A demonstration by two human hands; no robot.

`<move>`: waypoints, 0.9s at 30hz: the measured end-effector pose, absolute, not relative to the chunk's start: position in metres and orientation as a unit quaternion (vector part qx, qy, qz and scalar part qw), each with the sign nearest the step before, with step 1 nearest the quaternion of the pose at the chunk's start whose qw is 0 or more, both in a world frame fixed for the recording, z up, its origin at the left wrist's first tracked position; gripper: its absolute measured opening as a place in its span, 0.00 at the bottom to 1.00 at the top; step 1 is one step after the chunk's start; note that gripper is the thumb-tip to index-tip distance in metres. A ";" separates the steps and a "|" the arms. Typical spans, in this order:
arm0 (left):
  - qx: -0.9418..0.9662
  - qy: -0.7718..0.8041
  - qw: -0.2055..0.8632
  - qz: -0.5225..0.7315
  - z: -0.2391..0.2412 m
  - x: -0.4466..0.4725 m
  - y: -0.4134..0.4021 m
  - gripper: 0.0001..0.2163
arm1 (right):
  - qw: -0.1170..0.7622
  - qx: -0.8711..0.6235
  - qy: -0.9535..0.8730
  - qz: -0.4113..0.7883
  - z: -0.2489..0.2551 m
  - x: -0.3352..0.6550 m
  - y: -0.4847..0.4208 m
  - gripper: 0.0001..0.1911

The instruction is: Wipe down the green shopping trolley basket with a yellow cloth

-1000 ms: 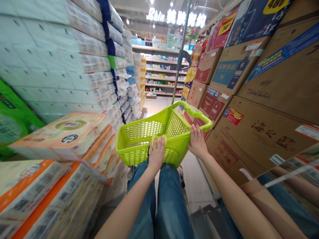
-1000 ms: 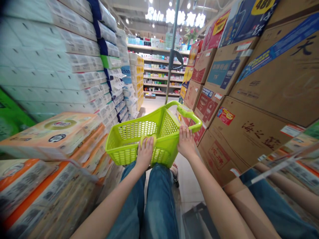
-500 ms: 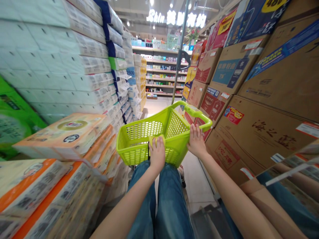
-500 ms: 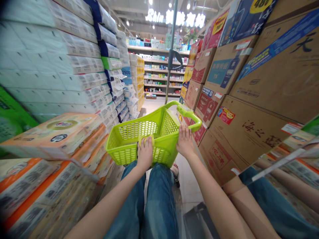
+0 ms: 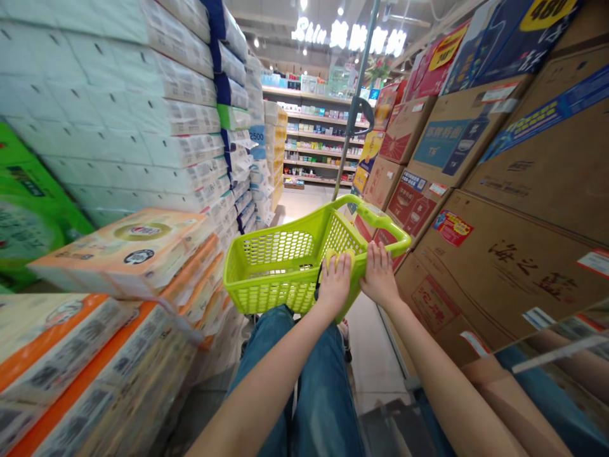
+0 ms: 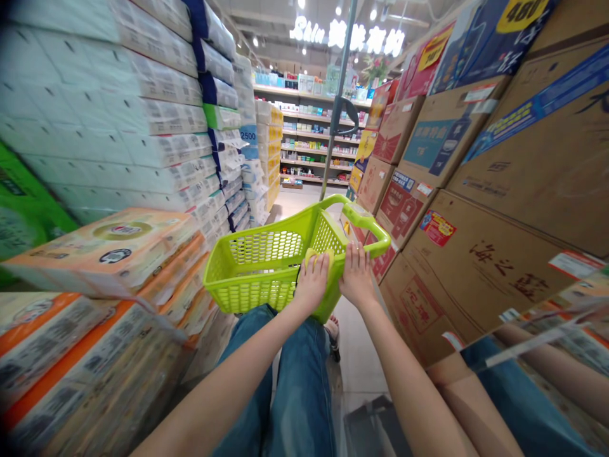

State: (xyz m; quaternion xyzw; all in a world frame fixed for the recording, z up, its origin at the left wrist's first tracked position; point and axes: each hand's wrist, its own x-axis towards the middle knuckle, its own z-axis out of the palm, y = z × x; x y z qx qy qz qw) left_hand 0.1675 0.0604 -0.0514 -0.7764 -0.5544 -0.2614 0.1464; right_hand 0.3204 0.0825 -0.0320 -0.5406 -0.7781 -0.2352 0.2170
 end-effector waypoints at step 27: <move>-0.753 -0.574 0.162 -0.277 -0.045 0.194 0.061 0.25 | 0.212 -0.538 -0.774 -0.259 -0.035 0.320 0.084 0.50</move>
